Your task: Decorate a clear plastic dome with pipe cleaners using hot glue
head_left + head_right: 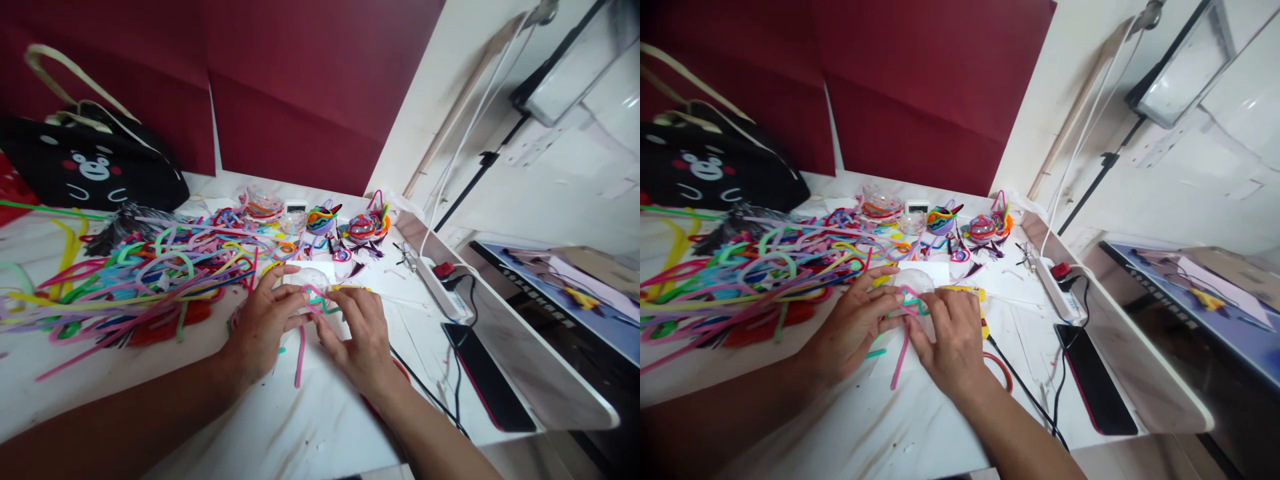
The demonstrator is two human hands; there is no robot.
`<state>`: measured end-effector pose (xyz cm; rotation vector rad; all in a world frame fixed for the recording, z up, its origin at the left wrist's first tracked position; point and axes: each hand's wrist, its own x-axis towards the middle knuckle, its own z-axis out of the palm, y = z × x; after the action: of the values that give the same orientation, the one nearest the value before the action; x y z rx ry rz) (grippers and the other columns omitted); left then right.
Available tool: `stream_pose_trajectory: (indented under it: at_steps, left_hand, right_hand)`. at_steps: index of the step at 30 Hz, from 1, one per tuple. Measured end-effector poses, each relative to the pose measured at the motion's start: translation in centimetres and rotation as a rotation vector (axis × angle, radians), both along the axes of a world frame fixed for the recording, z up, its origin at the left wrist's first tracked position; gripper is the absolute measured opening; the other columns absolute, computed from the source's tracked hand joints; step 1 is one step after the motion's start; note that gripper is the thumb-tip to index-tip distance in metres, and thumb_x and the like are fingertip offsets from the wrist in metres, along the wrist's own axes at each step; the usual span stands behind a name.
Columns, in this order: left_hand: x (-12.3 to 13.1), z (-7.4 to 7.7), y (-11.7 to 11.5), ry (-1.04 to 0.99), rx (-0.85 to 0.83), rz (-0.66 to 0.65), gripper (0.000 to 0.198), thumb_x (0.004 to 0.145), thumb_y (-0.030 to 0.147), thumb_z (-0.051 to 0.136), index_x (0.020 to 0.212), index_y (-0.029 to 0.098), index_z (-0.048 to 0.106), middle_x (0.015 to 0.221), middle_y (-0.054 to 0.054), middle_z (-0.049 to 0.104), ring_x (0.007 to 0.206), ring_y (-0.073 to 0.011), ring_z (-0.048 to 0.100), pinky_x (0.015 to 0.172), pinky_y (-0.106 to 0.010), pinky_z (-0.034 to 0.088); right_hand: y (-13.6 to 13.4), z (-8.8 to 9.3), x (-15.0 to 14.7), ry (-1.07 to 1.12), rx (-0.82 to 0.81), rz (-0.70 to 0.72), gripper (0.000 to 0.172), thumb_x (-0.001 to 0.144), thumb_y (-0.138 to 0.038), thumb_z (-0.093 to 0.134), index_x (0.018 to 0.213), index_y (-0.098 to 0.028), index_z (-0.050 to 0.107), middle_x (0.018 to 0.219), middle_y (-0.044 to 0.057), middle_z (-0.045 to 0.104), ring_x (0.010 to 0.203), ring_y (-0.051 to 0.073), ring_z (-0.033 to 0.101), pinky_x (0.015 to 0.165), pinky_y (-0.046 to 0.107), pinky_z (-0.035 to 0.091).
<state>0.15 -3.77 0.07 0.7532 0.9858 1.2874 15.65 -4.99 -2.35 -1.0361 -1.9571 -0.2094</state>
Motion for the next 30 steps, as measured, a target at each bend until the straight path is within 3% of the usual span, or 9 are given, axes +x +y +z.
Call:
stream_pose_trajectory:
  at_steps: [4,10,14,30]
  left_hand:
    - [0.1,-0.1,-0.2,0.0,-0.019,-0.012,0.049,0.068,0.019,0.077,0.112,0.026,0.055,0.08,0.001,0.067,0.079,-0.0168,0.065,0.067,-0.028,0.055]
    - [0.3,0.2,-0.7,0.018,-0.036,-0.005,0.05,0.065,0.017,0.075,0.11,0.025,0.056,0.073,0.005,0.065,0.068,-0.0123,0.06,0.065,-0.025,0.051]
    - [0.4,0.3,-0.8,0.02,-0.04,-0.022,0.049,0.066,0.015,0.073,0.111,0.025,0.056,0.068,0.007,0.063,0.063,-0.0096,0.057,0.067,-0.024,0.05]
    - [0.6,0.7,-1.0,-0.014,-0.085,-0.008,0.053,0.061,0.017,0.078,0.11,0.023,0.057,0.069,0.006,0.063,0.069,-0.0123,0.06,0.07,-0.026,0.049]
  right_hand:
    - [0.1,-0.1,-0.1,-0.01,0.021,-0.012,0.042,0.088,-0.034,0.067,0.124,-0.016,0.055,0.113,0.015,0.065,0.103,0.03,0.061,0.084,0.046,0.049]
    - [0.4,-0.6,-0.3,-0.022,-0.008,0.027,0.054,0.089,-0.031,0.065,0.137,-0.017,0.044,0.13,0.019,0.061,0.119,0.031,0.058,0.093,0.05,0.05]
    - [0.6,-1.1,-0.3,-0.005,-0.023,0.021,0.052,0.089,-0.03,0.064,0.136,-0.018,0.046,0.13,0.018,0.062,0.12,0.03,0.059,0.096,0.049,0.051]
    - [0.3,-1.0,-0.2,0.019,-0.042,0.025,0.046,0.088,-0.028,0.066,0.13,-0.016,0.052,0.127,0.018,0.063,0.117,0.029,0.06,0.094,0.048,0.053]
